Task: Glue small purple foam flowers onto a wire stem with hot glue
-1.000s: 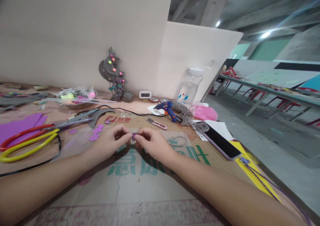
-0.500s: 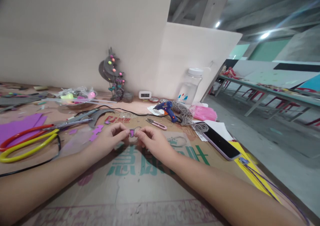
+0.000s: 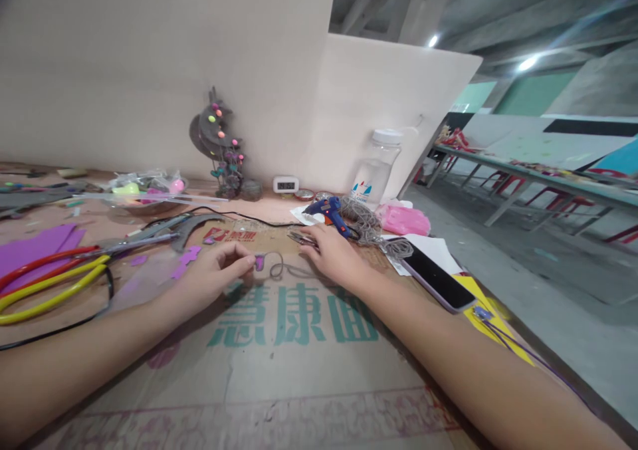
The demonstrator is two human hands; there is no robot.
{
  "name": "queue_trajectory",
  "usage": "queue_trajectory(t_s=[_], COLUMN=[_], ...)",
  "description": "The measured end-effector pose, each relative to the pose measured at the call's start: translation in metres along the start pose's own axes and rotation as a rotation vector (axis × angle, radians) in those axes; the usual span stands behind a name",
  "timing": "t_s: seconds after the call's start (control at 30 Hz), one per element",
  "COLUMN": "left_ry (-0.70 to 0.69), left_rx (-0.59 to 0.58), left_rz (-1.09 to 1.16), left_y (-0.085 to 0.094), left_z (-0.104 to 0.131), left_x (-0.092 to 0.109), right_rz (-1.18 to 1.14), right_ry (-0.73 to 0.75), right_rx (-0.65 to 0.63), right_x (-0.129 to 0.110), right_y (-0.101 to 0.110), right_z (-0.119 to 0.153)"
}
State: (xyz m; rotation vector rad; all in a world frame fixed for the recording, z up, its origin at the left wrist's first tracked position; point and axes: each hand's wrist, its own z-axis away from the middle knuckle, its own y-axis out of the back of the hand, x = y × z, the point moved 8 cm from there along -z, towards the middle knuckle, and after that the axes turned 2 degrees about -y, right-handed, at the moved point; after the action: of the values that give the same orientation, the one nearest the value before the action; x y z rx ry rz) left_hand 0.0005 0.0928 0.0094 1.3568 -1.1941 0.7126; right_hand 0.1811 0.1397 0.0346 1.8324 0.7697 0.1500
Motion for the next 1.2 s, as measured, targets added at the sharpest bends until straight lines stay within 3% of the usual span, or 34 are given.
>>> queue_trajectory(t_s=[0.2, 0.37, 0.47, 0.57, 0.63, 0.7, 0.77, 0.87, 0.97, 1.2], left_ry=[-0.022, -0.036, -0.037, -0.025, -0.011, -0.003, 0.003, 0.019, 0.031, 0.035], left_rx=[-0.025, -0.027, -0.029, -0.025, -0.008, 0.028, 0.055, 0.077, 0.113, 0.136], left_rz=[-0.017, -0.026, -0.016, 0.012, 0.047, 0.085, 0.128, 0.189, 0.219, 0.201], left_y=[-0.001, -0.001, -0.001, -0.001, 0.0, 0.003, 0.006, 0.008, 0.01, 0.012], left_z=[0.0, 0.0, 0.0, 0.0, -0.001, -0.002, -0.003, -0.004, -0.005, -0.007], left_x=[0.0, 0.001, 0.001, 0.0, -0.001, -0.003, -0.004, -0.006, -0.007, -0.008], right_rz=[0.272, 0.382, 0.348, 0.172, 0.035, -0.07, -0.109, -0.113, -0.102, -0.116], right_ry=[0.117, 0.072, 0.03, -0.08, -0.097, 0.008, 0.129, 0.148, 0.079, 0.003], right_rx=[-0.035, -0.062, -0.065, 0.033, 0.109, 0.151, 0.077, -0.07, -0.127, -0.054], right_x=[-0.001, 0.005, 0.01, 0.007, -0.009, -0.04, -0.073, -0.098, -0.094, -0.059], right_y=[-0.018, -0.018, -0.012, 0.007, 0.02, 0.029, 0.027, 0.016, 0.007, -0.005], right_z=[0.002, -0.002, -0.002, 0.002, 0.007, 0.014, 0.021, 0.029, 0.032, 0.022])
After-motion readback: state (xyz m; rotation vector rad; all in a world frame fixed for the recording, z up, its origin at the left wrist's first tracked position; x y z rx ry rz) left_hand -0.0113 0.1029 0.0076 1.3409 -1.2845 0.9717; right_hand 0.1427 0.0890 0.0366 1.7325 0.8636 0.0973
